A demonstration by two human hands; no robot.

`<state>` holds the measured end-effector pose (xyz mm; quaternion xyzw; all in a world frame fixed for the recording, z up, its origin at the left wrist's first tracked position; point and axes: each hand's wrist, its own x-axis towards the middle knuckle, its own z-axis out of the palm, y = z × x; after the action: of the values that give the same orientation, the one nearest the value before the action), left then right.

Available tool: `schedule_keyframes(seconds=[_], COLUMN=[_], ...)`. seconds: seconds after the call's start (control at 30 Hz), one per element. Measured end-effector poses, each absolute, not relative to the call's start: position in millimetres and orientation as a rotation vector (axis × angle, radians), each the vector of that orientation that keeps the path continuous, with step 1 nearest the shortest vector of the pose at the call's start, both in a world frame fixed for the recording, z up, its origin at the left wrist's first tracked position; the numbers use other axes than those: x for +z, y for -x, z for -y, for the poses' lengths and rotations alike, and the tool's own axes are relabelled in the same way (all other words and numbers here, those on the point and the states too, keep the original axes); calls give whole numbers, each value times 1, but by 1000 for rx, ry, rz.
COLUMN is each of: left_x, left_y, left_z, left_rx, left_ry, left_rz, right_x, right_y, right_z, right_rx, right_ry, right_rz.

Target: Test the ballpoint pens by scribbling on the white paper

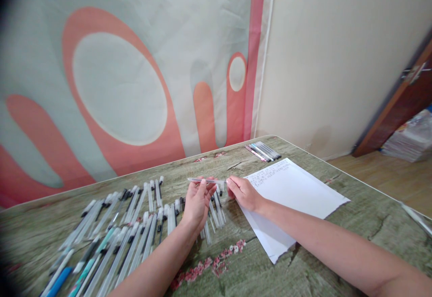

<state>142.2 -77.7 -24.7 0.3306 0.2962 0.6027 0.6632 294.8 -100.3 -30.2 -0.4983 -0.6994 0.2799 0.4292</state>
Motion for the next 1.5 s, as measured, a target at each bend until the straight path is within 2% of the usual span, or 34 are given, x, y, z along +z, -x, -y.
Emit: schedule_keyframes(seconds=[0.1,0.4,0.67,0.77,0.87,1.07,1.2,1.33,1.5], left_x=[-25,-19,-19,-16,-12,-12,-9,0,2], left_y=[-142,-141,-141,-141,-141,-144,-146,-145,-145], left_z=[78,79,80,80,81,89,97,112,133], left_rx=[1361,1357,1340,1324,1272,1111,1009,884,523], left_ry=[-727,-784,-807,-755,-663,-686,-1055,-1869,-2696], left_rz=[-668,-643,-571,-574,-559,-503,-583,-709,-612], right_x=[-31,-27,-28,-29,-27,-16,-11,2,17], right_y=[-294,-293,-289,-291,-293,-290,-293,-311,-351], right_z=[100,102,98,95,94,104,106,93,73], right_rx=[758,651,1281,1416,1348,816,524,553,518], right_ry=[1215,1234,1007,937,929,941,959,1085,1215], right_rz=[1691,1709,1356,1243,1239,1703,1814,1553,1282])
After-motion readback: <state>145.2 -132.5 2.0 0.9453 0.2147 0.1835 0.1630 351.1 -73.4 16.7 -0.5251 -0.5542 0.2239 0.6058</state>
